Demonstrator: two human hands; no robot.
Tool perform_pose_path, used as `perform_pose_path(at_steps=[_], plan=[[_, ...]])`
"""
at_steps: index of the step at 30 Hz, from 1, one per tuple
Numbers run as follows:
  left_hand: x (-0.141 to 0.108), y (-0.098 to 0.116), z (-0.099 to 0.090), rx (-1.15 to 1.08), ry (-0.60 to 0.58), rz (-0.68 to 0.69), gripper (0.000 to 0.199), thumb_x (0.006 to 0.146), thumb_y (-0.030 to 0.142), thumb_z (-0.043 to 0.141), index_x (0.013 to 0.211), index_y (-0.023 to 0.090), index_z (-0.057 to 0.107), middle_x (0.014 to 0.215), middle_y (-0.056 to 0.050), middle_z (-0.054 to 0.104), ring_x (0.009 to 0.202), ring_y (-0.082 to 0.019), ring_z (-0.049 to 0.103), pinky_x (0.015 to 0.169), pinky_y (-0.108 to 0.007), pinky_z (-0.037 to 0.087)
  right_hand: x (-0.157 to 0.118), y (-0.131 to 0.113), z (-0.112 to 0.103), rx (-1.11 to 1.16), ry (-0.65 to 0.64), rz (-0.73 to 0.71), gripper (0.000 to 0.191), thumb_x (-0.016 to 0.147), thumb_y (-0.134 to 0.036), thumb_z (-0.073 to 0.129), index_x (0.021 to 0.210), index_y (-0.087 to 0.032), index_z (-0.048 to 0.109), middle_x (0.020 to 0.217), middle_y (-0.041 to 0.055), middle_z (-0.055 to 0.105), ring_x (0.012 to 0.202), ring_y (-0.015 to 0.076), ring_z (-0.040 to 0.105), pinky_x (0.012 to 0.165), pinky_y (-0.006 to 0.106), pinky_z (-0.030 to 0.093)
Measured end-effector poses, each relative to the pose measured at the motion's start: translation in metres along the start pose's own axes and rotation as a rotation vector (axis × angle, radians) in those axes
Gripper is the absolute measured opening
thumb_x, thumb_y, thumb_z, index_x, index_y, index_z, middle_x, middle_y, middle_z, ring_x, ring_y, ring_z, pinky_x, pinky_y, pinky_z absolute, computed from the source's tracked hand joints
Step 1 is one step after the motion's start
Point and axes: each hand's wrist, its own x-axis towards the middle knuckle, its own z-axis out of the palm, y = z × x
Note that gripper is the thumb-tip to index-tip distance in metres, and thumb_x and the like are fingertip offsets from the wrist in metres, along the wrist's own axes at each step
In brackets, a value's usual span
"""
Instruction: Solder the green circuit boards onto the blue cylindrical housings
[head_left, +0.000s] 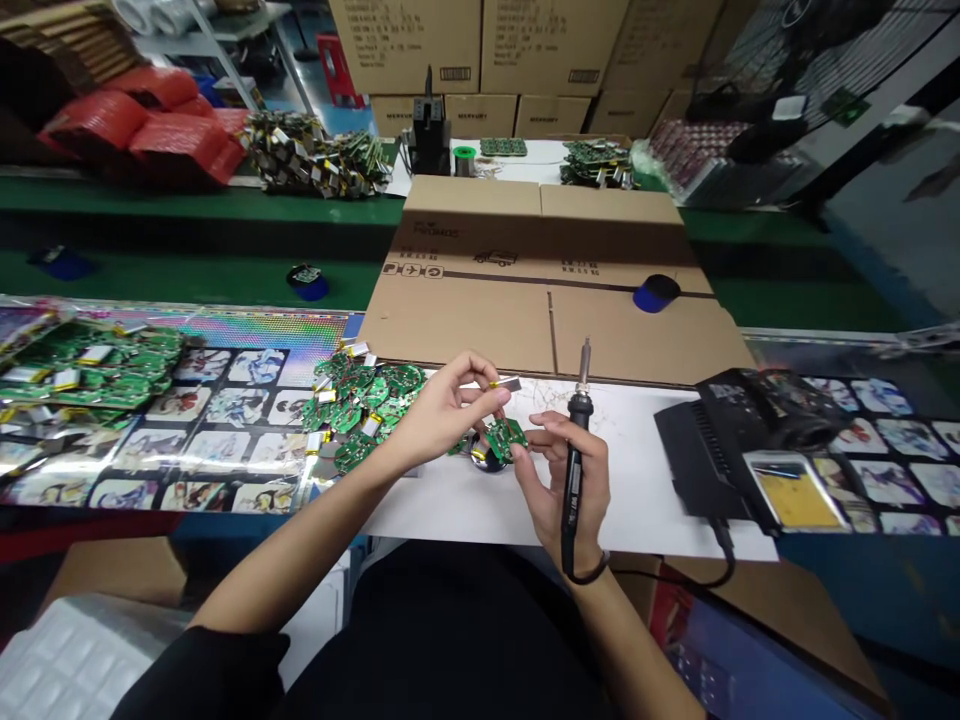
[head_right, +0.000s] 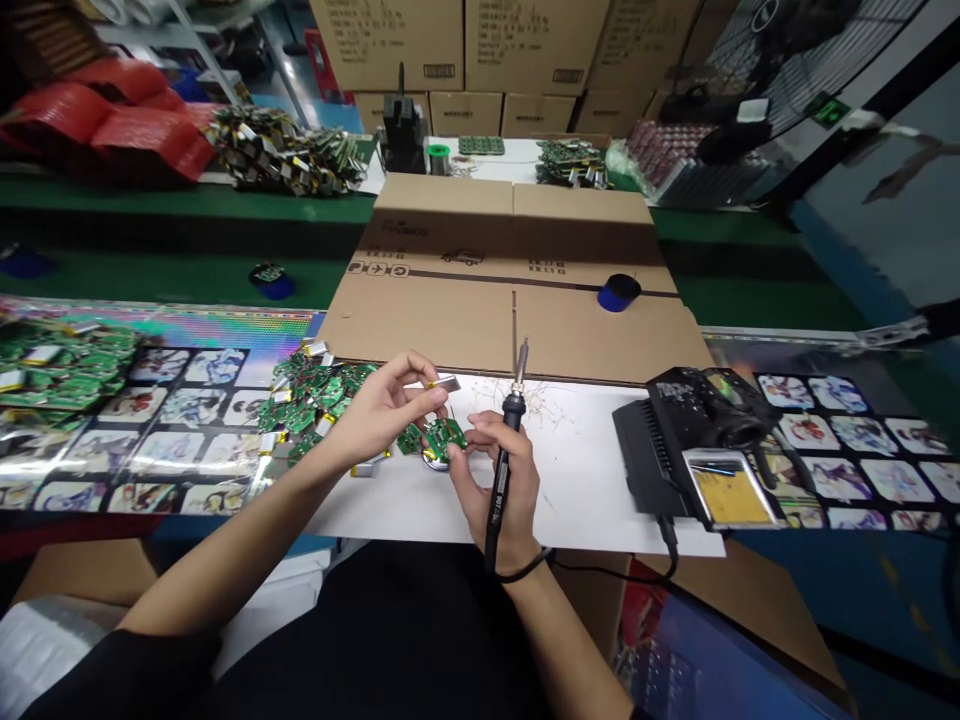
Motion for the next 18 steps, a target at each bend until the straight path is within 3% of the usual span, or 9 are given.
perform_pose_path(at_steps=[3,6,9,12,15,18], plan=[[0.003,-0.004,0.001,-0.045,-0.022,-0.036,0.039,0.086,0.044,0.083,0.102,0.021,0.056,0.091,0.000,0.065,0.068,-0.011,0.070,0.051,-0.019,0.051,-0.001,0.000,-0.001,-0.007,0.015,0.003,0.038,0.096,-0.017,0.073,0.127,-0.028,0.055,0.122,0.0066,0.069,0.087,0.0134,0.077,0.076,0.030,0.070],[0.008,-0.006,0.001,-0.056,-0.074,-0.075,0.039,0.085,0.043,0.086,0.099,0.021,0.058,0.073,0.004,0.062,0.055,-0.010,0.063,0.043,-0.018,0.042,-0.005,0.001,-0.002,-0.028,0.001,-0.017,0.036,0.097,-0.015,0.071,0.126,-0.029,0.055,0.113,0.0036,0.069,0.092,0.0150,0.077,0.084,0.035,0.070],[0.012,-0.005,0.002,-0.050,-0.139,-0.081,0.035,0.087,0.043,0.085,0.097,0.020,0.059,0.068,0.004,0.063,0.052,-0.010,0.061,0.046,-0.020,0.043,-0.009,0.001,-0.003,-0.030,0.014,0.018,0.032,0.097,-0.015,0.071,0.124,-0.028,0.057,0.109,0.0030,0.070,0.097,0.0162,0.077,0.088,0.035,0.069],[0.010,0.001,0.001,0.016,-0.078,0.035,0.030,0.089,0.041,0.083,0.096,0.019,0.064,0.080,0.001,0.068,0.062,-0.009,0.062,0.057,-0.022,0.049,-0.007,-0.002,-0.003,-0.023,0.099,0.088,0.030,0.096,-0.016,0.073,0.121,-0.026,0.060,0.102,0.0007,0.071,0.085,0.0130,0.076,0.077,0.027,0.068],[0.000,0.011,-0.002,0.143,0.013,0.121,0.026,0.092,0.041,0.081,0.092,0.019,0.066,0.072,0.003,0.060,0.062,-0.008,0.055,0.058,-0.021,0.044,0.000,-0.005,-0.006,-0.046,0.190,0.093,0.028,0.094,-0.018,0.075,0.116,-0.026,0.060,0.095,-0.0019,0.069,0.076,0.0116,0.073,0.068,0.024,0.065],[-0.015,0.019,-0.003,0.232,-0.158,0.006,0.027,0.097,0.042,0.076,0.088,0.019,0.065,0.064,0.005,0.057,0.056,-0.009,0.053,0.054,-0.022,0.040,0.007,-0.006,-0.009,-0.075,0.272,0.094,0.025,0.094,-0.021,0.077,0.112,-0.025,0.059,0.096,-0.0016,0.068,0.076,0.0114,0.072,0.066,0.023,0.064]])
